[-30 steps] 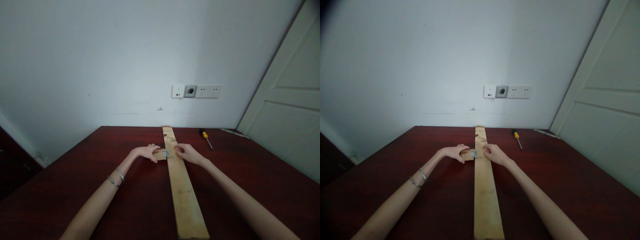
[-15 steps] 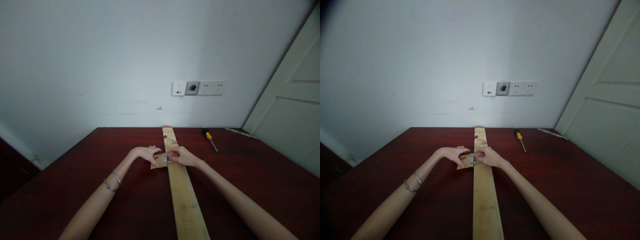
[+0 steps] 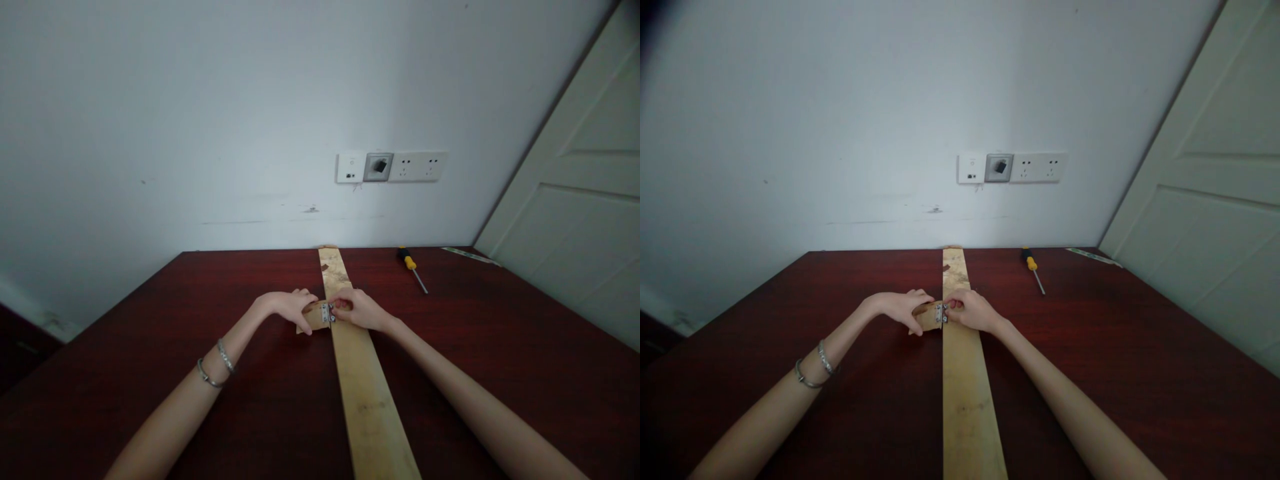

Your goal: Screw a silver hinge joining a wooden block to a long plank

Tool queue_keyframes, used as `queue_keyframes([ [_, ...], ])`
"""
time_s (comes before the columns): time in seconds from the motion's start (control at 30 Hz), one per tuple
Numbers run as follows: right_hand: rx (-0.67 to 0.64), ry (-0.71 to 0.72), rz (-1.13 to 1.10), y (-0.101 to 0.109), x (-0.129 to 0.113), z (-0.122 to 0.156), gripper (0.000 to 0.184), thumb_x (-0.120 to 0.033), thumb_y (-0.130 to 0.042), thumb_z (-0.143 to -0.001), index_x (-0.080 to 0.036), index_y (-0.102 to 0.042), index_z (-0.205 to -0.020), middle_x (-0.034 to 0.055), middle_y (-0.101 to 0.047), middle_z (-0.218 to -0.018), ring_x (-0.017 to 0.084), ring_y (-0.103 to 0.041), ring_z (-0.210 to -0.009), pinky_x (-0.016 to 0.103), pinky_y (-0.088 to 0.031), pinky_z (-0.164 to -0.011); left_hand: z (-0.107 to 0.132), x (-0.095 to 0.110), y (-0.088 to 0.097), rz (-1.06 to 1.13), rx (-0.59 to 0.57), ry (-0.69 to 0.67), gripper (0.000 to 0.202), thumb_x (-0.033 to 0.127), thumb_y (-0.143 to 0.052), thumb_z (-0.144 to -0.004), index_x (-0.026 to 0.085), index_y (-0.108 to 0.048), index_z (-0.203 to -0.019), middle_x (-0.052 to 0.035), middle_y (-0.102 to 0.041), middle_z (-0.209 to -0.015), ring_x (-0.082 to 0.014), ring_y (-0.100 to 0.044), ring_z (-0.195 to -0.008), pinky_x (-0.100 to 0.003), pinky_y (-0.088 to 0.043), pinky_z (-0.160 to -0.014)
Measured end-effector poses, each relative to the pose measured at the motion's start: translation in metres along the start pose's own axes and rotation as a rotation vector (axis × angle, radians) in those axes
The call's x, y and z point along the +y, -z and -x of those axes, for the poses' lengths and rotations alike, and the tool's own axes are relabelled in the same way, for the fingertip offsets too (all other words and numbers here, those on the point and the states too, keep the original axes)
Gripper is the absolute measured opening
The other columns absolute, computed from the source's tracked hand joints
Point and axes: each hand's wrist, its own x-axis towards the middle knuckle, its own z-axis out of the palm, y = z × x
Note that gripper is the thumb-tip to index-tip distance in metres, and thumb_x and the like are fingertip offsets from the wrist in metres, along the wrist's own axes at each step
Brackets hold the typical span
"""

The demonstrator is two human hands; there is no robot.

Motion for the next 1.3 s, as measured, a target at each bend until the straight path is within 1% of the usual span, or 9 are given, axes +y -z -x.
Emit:
queue_keyframes([
  [0.27, 0.011, 0.011, 0.024, 0.001, -0.002, 0.002, 0.021, -0.025, -0.061, -0.078, -0.018, -0.071, -0.095, 0.0035, -0.066, -0.082, 0.014, -0.058, -0.073, 0.025, -0.043, -0.066, 0.006, 0.003, -0.01, 0.039, 0.052, -0.002, 0.092, 0.05, -0.07, -0.062, 0.017, -0.03, -0.138, -0.012, -0.038, -0.131, -0.0295, -0.036, -0.121, -0.037, -0.034, -0.101],
  [0.47, 0.019, -0.007, 0.016, 0.001, -0.007, 0.002, 0.02, -0.024, -0.061, -0.079, -0.018, -0.071, -0.094, 0.0033, -0.066, -0.08, 0.013, -0.057, -0.07, 0.024, -0.042, -0.065, 0.008, 0.004, -0.009, 0.061, 0.069, 0.01, 0.087, 0.045, -0.07, -0.064, 0.015, -0.032, -0.137, -0.0125, -0.04, -0.131, -0.0302, -0.038, -0.122, -0.036, -0.035, -0.101],
  [0.57, 0.018, -0.018, 0.015, 0.001, -0.008, 0.002, 0.02, -0.026, -0.062, -0.08, -0.018, -0.071, -0.095, 0.0031, -0.066, -0.08, 0.013, -0.057, -0.069, 0.023, -0.042, -0.065, 0.009, 0.003, -0.008, 0.061, 0.072, 0.018, 0.087, 0.046, -0.069, -0.065, 0.014, -0.031, -0.138, -0.0141, -0.04, -0.133, -0.0312, -0.036, -0.125, -0.037, -0.033, -0.102],
  [0.7, 0.018, -0.017, 0.01, 0.0, -0.006, 0.002, 0.019, -0.028, -0.062, -0.08, -0.018, -0.071, -0.093, 0.0026, -0.066, -0.078, 0.012, -0.057, -0.068, 0.023, -0.042, -0.063, 0.01, 0.001, -0.007, 0.071, 0.097, 0.029, 0.091, 0.051, -0.066, -0.067, 0.015, -0.026, -0.14, -0.0161, -0.036, -0.14, -0.0334, -0.031, -0.13, -0.039, -0.03, -0.104],
  [0.77, 0.017, -0.013, 0.008, 0.0, -0.004, 0.002, 0.018, -0.027, -0.061, -0.081, -0.018, -0.071, -0.093, 0.0022, -0.065, -0.078, 0.012, -0.056, -0.067, 0.022, -0.042, -0.062, 0.009, -0.002, -0.008, 0.08, 0.117, 0.013, 0.088, 0.051, -0.066, -0.068, 0.014, -0.029, -0.139, -0.0155, -0.04, -0.136, -0.0322, -0.035, -0.127, -0.038, -0.031, -0.103],
  [0.83, 0.018, -0.009, 0.009, -0.001, -0.004, 0.002, 0.017, -0.027, -0.061, -0.081, -0.018, -0.071, -0.092, 0.0021, -0.065, -0.078, 0.012, -0.056, -0.066, 0.023, -0.042, -0.062, 0.007, -0.004, -0.009, 0.081, 0.138, -0.014, 0.081, 0.049, -0.066, -0.07, 0.014, -0.035, -0.136, -0.0134, -0.046, -0.128, -0.0293, -0.041, -0.12, -0.035, -0.034, -0.1],
  [0.9, 0.021, -0.007, 0.013, 0.0, -0.004, 0.002, 0.016, -0.026, -0.06, -0.081, -0.018, -0.071, -0.091, 0.0021, -0.064, -0.078, 0.012, -0.056, -0.066, 0.023, -0.041, -0.062, 0.005, -0.005, -0.01, 0.079, 0.168, -0.036, 0.074, 0.049, -0.065, -0.07, 0.015, -0.041, -0.132, -0.011, -0.049, -0.12, -0.0268, -0.044, -0.114, -0.034, -0.036, -0.097],
  [1.03, 0.029, -0.007, 0.028, -0.001, -0.004, 0.003, 0.015, -0.025, -0.059, -0.083, -0.018, -0.07, -0.09, 0.002, -0.063, -0.078, 0.012, -0.056, -0.066, 0.023, -0.041, -0.062, 0.001, -0.003, -0.014, 0.092, 0.218, -0.066, 0.076, 0.053, -0.068, -0.069, 0.018, -0.042, -0.131, -0.0087, -0.046, -0.117, -0.0248, -0.044, -0.111, -0.032, -0.037, -0.096],
  [1.3, 0.047, -0.007, 0.071, -0.002, -0.006, 0.004, 0.015, -0.026, -0.057, -0.085, -0.019, -0.069, -0.089, 0.0023, -0.063, -0.081, 0.013, -0.056, -0.07, 0.023, -0.041, -0.064, -0.002, 0.002, -0.018, 0.101, 0.21, -0.096, 0.08, 0.057, -0.069, -0.066, 0.018, -0.041, -0.13, -0.0075, -0.044, -0.116, -0.0248, -0.043, -0.11, -0.031, -0.037, -0.095],
])
